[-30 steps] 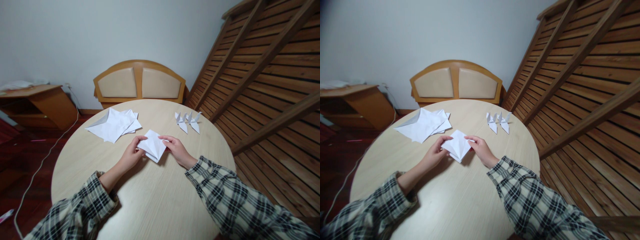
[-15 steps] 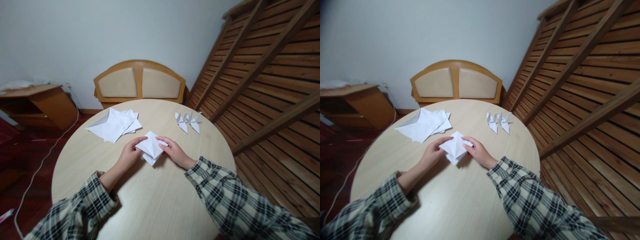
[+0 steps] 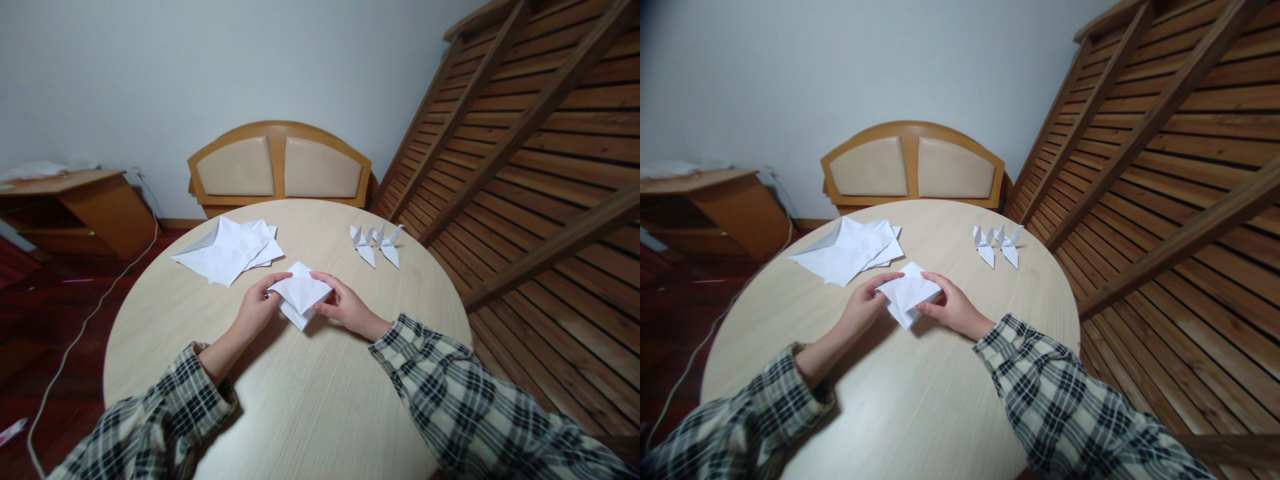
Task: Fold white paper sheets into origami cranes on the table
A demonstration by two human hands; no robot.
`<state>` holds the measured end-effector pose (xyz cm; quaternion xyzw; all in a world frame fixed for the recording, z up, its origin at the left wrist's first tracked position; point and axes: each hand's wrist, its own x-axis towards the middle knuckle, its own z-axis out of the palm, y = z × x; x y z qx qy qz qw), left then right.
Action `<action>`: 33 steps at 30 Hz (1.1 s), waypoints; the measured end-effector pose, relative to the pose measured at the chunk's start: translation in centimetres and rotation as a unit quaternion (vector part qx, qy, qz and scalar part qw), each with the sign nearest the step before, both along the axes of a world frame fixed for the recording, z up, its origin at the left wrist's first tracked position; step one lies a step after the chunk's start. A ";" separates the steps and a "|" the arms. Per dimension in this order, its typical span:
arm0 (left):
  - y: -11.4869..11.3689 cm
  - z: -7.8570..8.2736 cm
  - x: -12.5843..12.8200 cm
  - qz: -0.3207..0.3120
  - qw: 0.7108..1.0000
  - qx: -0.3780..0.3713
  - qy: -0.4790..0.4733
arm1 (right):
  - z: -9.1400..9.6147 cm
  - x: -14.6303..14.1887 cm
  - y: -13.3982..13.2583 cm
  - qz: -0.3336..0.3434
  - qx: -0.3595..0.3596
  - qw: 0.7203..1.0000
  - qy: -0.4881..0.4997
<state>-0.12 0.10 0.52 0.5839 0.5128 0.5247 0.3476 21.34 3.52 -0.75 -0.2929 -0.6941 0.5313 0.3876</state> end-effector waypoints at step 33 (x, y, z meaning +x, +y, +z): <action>0.0 0.1 0.2 -0.021 0.999 0.011 0.045 | 0.0 0.1 0.8 -0.078 0.046 0.996 -0.028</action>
